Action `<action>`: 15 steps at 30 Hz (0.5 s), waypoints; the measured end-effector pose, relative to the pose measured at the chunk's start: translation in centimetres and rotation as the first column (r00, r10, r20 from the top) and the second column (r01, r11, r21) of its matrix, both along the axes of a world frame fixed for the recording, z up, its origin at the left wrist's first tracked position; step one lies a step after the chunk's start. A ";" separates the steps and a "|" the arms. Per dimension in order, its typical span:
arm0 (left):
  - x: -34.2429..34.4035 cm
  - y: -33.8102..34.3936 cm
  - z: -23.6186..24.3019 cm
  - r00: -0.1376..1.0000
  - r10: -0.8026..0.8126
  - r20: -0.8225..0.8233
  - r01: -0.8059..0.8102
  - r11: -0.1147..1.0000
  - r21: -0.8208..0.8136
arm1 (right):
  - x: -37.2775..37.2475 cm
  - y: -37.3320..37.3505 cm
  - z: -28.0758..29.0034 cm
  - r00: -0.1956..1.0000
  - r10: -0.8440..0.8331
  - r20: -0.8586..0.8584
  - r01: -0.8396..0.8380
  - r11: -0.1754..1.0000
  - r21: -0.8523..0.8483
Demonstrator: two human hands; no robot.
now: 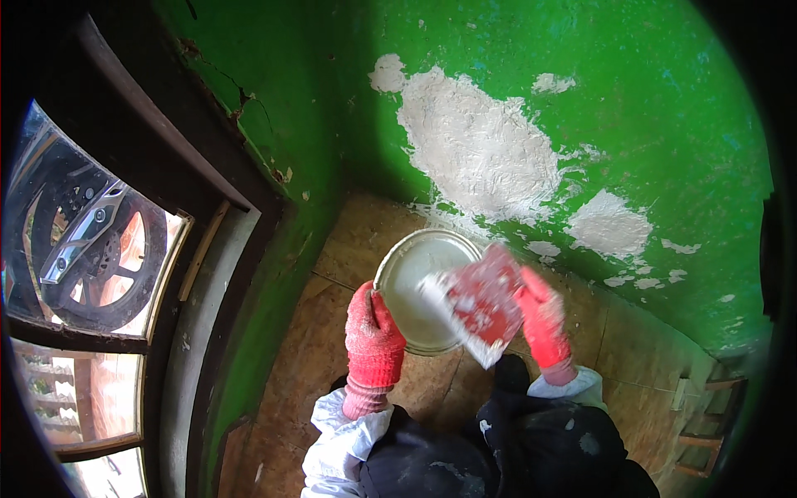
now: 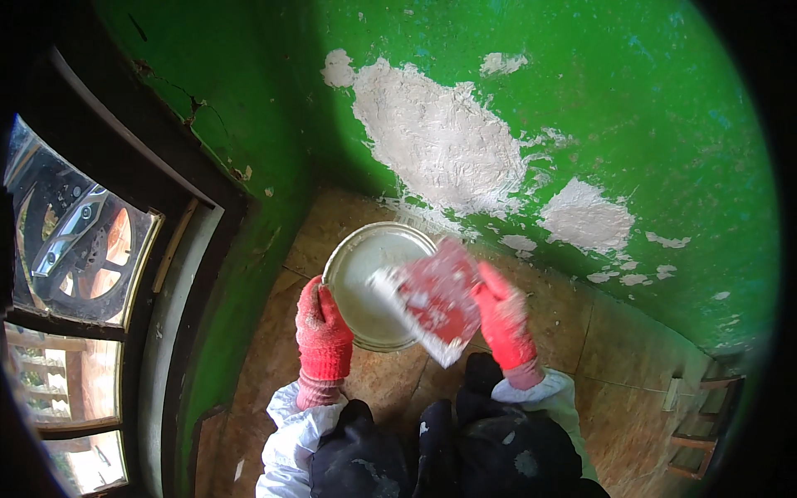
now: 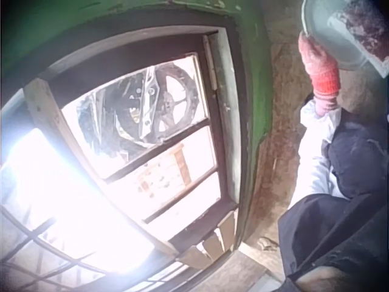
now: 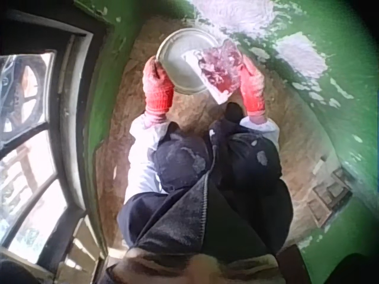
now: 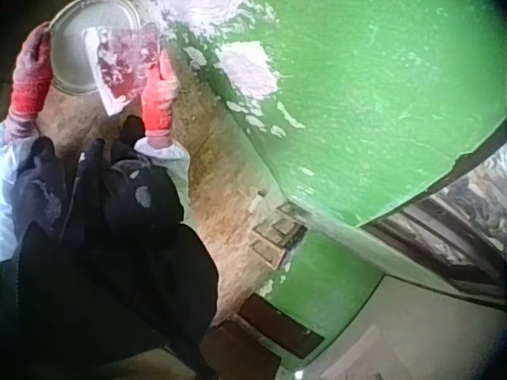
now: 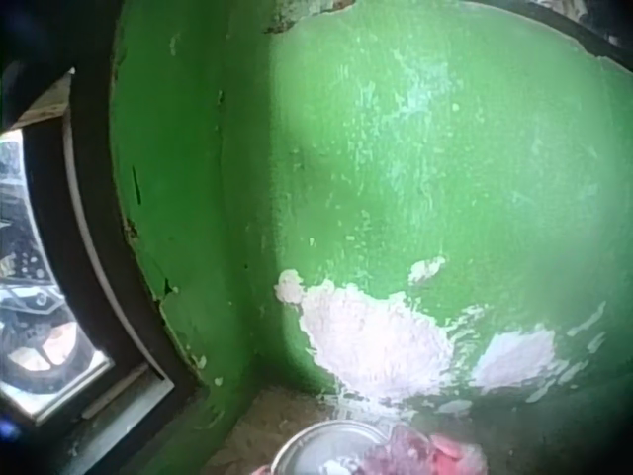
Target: The person applies white plaster to a green wall using a red putty knife and a container of plaster.
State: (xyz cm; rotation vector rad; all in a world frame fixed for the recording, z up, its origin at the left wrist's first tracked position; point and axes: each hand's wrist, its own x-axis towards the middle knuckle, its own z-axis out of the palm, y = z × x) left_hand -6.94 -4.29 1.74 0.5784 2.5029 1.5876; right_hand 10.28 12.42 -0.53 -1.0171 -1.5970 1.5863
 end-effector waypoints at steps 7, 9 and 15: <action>0.3 0.3 -0.7 0.987 -0.127 -0.094 0.127 0.992 -0.005 | -0.5 -1.1 -0.8 0.980 0.134 0.150 -0.140 0.990 0.027; 0.4 0.2 -0.7 0.998 -0.059 0.016 0.059 0.998 -0.004 | 0.0 -0.7 -0.2 0.940 0.225 0.256 -0.241 0.970 0.030; 0.2 0.4 -0.2 0.980 -0.190 -0.055 0.190 0.982 -0.012 | -0.9 0.8 1.8 0.985 -0.071 0.158 0.026 0.963 0.267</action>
